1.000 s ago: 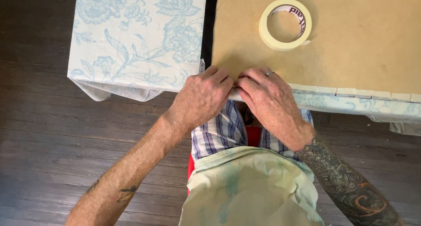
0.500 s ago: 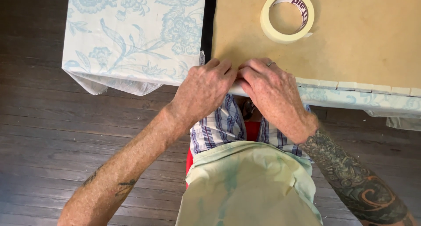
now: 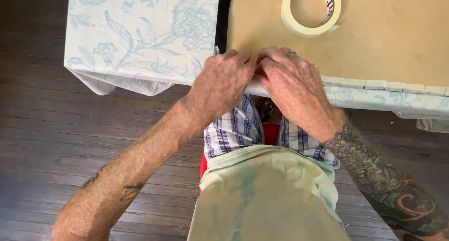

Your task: Applying small strips of masking tape to the edge of a board to secure a fabric covering.

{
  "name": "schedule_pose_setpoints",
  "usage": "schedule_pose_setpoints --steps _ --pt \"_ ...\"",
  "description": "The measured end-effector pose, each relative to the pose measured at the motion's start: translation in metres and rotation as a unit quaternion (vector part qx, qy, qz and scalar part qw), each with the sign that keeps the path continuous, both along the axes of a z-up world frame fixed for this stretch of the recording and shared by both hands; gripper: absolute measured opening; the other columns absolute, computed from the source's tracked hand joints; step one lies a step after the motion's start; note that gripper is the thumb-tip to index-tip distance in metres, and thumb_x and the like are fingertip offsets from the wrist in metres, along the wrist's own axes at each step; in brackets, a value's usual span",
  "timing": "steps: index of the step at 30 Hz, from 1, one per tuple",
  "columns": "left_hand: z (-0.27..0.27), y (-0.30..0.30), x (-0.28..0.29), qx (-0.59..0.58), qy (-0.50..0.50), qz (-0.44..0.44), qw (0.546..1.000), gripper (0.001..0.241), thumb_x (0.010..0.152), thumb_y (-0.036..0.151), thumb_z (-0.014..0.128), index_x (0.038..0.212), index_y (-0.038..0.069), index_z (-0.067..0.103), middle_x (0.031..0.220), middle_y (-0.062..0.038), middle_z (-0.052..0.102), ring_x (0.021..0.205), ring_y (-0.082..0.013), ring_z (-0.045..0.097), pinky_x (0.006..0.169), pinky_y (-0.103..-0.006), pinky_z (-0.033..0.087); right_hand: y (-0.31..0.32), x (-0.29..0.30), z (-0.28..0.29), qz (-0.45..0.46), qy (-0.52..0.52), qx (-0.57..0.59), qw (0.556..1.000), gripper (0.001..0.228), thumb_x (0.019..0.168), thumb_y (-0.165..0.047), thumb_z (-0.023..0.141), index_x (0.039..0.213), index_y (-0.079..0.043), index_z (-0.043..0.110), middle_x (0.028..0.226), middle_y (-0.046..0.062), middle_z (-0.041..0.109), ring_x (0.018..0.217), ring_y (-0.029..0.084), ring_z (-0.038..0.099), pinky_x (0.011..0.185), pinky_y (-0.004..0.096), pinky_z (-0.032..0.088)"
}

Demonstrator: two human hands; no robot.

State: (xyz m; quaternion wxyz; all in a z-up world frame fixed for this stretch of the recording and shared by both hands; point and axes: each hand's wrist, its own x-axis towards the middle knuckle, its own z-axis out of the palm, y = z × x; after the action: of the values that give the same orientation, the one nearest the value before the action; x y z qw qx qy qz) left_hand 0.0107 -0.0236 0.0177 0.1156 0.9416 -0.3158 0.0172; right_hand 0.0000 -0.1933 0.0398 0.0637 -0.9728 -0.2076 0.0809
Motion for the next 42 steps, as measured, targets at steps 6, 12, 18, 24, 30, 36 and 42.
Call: schedule_pose_setpoints --steps 6,12,18,24,30,36,42 --pt "0.005 0.0 0.001 0.013 0.005 0.003 1.0 0.007 0.088 0.003 0.074 0.094 0.006 0.077 0.078 -0.007 0.069 0.076 -0.0207 0.072 0.068 -0.0397 0.067 -0.001 0.007 -0.006 0.007 0.009 0.002 1.0 0.014 0.101 -0.021 0.069 0.101 -0.009 0.076 0.109 0.006 0.067 0.105 0.031 0.07 0.081 0.049 0.062" --pt "-0.031 -0.003 0.01 0.091 -0.088 -0.005 0.992 0.015 0.085 0.006 0.069 0.077 0.018 0.065 0.076 0.002 0.053 0.058 -0.0145 0.052 0.042 -0.0313 0.046 -0.01 0.011 -0.017 0.055 -0.026 0.011 0.998 0.022 0.102 -0.024 0.069 0.104 -0.002 0.071 0.112 0.008 0.066 0.091 0.034 0.065 0.072 0.051 0.059" --pt "-0.033 -0.008 0.012 0.053 -0.055 0.006 0.997 0.014 0.08 0.002 0.07 0.077 0.015 0.068 0.077 0.0 0.055 0.062 -0.0191 0.056 0.047 -0.0347 0.049 -0.009 0.014 -0.013 0.054 -0.02 0.01 0.998 0.018 0.097 -0.017 0.068 0.101 0.0 0.073 0.114 0.009 0.067 0.086 0.038 0.065 0.07 0.053 0.057" --pt "-0.027 -0.01 0.019 0.127 -0.027 0.012 0.991 0.01 0.08 0.007 0.071 0.077 0.016 0.069 0.079 0.0 0.055 0.06 -0.0175 0.054 0.044 -0.0324 0.046 -0.01 0.023 -0.016 0.051 -0.038 0.014 0.998 0.025 0.101 -0.028 0.067 0.093 -0.005 0.074 0.098 0.011 0.066 0.076 0.038 0.064 0.063 0.054 0.054" --pt "-0.02 -0.017 0.03 0.162 0.067 0.056 0.983 0.015 0.085 0.017 0.077 0.094 0.009 0.068 0.09 -0.004 0.06 0.076 -0.0231 0.061 0.058 -0.0343 0.057 -0.004 0.033 -0.004 0.01 0.059 0.014 0.998 0.026 0.094 -0.035 0.08 0.088 -0.011 0.075 0.097 0.009 0.071 0.082 0.031 0.069 0.078 0.049 0.057" --pt "-0.007 -0.023 0.045 0.21 0.148 0.054 0.965 0.03 0.091 0.021 0.075 0.113 0.003 0.067 0.093 -0.009 0.069 0.091 -0.0286 0.066 0.083 -0.0443 0.06 -0.003 0.047 -0.005 0.031 0.056 -0.029 0.998 0.036 0.092 -0.038 0.078 0.064 -0.016 0.07 0.065 0.009 0.065 0.065 0.032 0.064 0.067 0.05 0.056" --pt "0.003 -0.028 0.054 0.223 0.181 0.045 0.957 0.038 0.092 0.031 0.077 0.119 0.007 0.066 0.102 -0.01 0.07 0.099 -0.0324 0.067 0.089 -0.048 0.057 -0.002 0.059 -0.001 0.019 0.158 -0.02 0.987 0.038 0.09 -0.045 0.081 0.076 -0.01 0.073 0.084 0.012 0.072 0.095 0.033 0.065 0.091 0.047 0.054"
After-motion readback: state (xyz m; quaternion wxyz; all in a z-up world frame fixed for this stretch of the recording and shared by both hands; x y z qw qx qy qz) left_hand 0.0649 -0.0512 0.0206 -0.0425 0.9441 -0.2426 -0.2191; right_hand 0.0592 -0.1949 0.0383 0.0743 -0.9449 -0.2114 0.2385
